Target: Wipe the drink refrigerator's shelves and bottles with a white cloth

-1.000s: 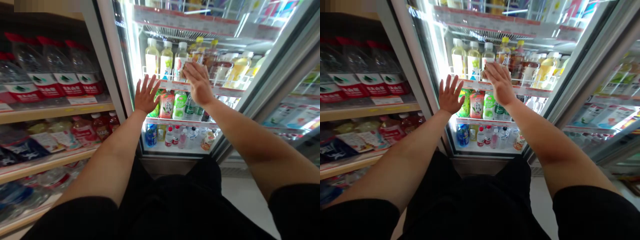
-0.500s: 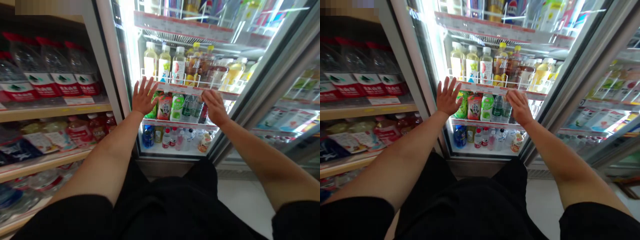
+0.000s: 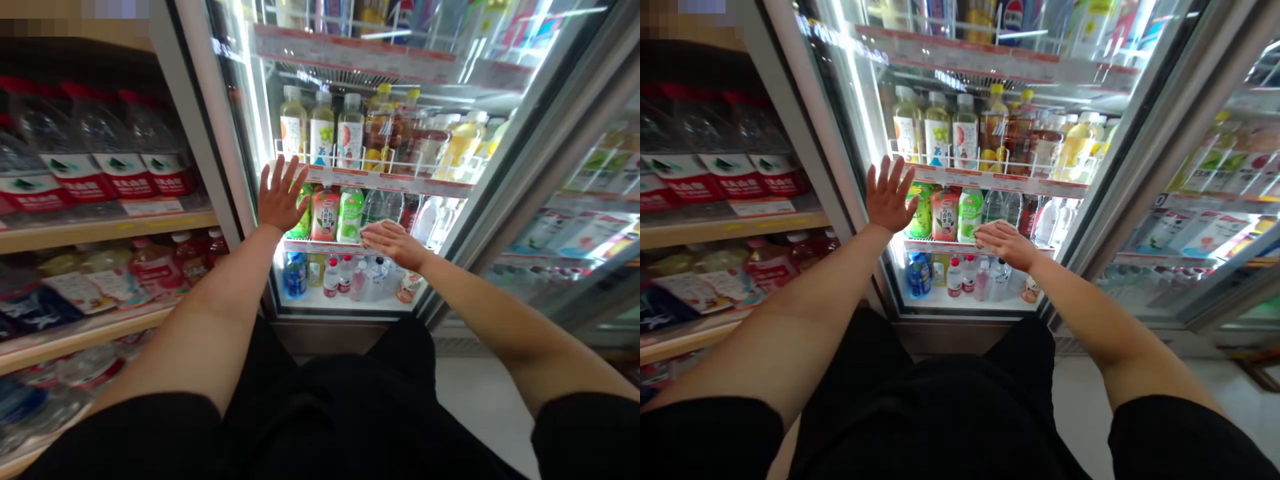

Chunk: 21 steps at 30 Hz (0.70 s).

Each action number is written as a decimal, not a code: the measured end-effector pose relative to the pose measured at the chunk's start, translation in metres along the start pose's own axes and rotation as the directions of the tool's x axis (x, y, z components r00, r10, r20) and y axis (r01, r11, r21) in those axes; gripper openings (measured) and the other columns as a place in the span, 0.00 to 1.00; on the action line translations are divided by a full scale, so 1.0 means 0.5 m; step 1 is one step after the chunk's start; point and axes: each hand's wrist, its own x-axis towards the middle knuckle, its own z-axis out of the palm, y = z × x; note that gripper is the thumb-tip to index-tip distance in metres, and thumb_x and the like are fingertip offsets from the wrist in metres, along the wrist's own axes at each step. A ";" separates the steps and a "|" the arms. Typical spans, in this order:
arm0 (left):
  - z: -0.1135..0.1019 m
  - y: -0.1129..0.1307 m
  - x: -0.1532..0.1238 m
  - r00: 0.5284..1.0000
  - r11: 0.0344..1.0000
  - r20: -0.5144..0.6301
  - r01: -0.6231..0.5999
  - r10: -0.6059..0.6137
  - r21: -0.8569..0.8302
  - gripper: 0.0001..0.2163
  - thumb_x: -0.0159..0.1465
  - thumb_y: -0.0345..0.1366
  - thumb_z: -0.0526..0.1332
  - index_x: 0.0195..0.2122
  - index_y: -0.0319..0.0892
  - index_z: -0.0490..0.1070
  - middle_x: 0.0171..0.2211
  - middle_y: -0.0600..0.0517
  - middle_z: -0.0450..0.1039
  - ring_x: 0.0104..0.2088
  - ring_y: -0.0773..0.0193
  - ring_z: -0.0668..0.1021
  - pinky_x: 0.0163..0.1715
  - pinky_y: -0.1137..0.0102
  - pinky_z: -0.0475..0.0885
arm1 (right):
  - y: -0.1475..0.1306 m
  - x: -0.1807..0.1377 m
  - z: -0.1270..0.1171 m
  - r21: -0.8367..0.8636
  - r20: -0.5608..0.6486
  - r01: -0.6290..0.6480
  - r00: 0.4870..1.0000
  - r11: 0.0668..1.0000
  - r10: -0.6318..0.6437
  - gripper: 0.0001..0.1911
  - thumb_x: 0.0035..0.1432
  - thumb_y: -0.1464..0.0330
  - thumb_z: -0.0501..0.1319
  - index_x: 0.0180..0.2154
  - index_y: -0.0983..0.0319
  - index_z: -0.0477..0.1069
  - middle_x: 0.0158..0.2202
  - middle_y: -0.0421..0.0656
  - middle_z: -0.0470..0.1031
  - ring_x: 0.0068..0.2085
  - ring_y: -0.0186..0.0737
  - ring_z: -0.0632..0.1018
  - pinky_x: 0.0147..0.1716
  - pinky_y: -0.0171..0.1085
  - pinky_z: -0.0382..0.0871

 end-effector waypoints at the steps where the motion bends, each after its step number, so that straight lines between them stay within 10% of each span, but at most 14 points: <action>1: -0.002 0.002 0.000 1.000 1.000 0.000 0.001 -0.001 -0.002 0.31 0.71 0.56 0.50 0.73 0.51 0.57 0.74 0.50 0.51 0.75 0.52 0.44 0.74 0.48 0.32 | -0.002 0.018 0.000 -0.003 -0.007 0.018 1.000 1.000 -0.018 0.26 0.73 0.74 0.50 0.66 0.52 0.67 0.66 0.41 0.70 0.69 0.44 0.68 0.68 0.54 0.66; 7: -0.010 0.013 -0.001 1.000 1.000 -0.007 0.004 -0.004 0.009 0.29 0.71 0.50 0.53 0.72 0.48 0.59 0.74 0.47 0.53 0.75 0.50 0.46 0.74 0.47 0.36 | 0.007 0.142 -0.028 -0.041 -0.275 -0.260 0.931 0.965 0.239 0.25 0.75 0.71 0.47 0.68 0.54 0.64 0.70 0.41 0.65 0.74 0.43 0.60 0.74 0.56 0.53; 14: -0.010 0.011 -0.002 0.999 1.000 -0.032 -0.020 0.020 0.005 0.28 0.72 0.51 0.52 0.71 0.49 0.60 0.73 0.48 0.55 0.75 0.51 0.49 0.74 0.47 0.38 | -0.020 0.198 -0.022 -0.001 -0.018 -0.039 0.999 0.999 0.039 0.25 0.74 0.71 0.50 0.67 0.48 0.66 0.68 0.35 0.68 0.72 0.41 0.64 0.73 0.52 0.56; 21: -0.003 0.002 -0.003 0.999 0.999 -0.023 -0.032 0.033 0.016 0.28 0.73 0.52 0.49 0.72 0.52 0.58 0.74 0.51 0.53 0.76 0.54 0.47 0.75 0.49 0.37 | -0.020 0.261 -0.037 -0.023 -0.203 -0.196 0.961 0.980 0.188 0.27 0.74 0.71 0.48 0.69 0.47 0.61 0.69 0.36 0.68 0.73 0.44 0.60 0.74 0.57 0.52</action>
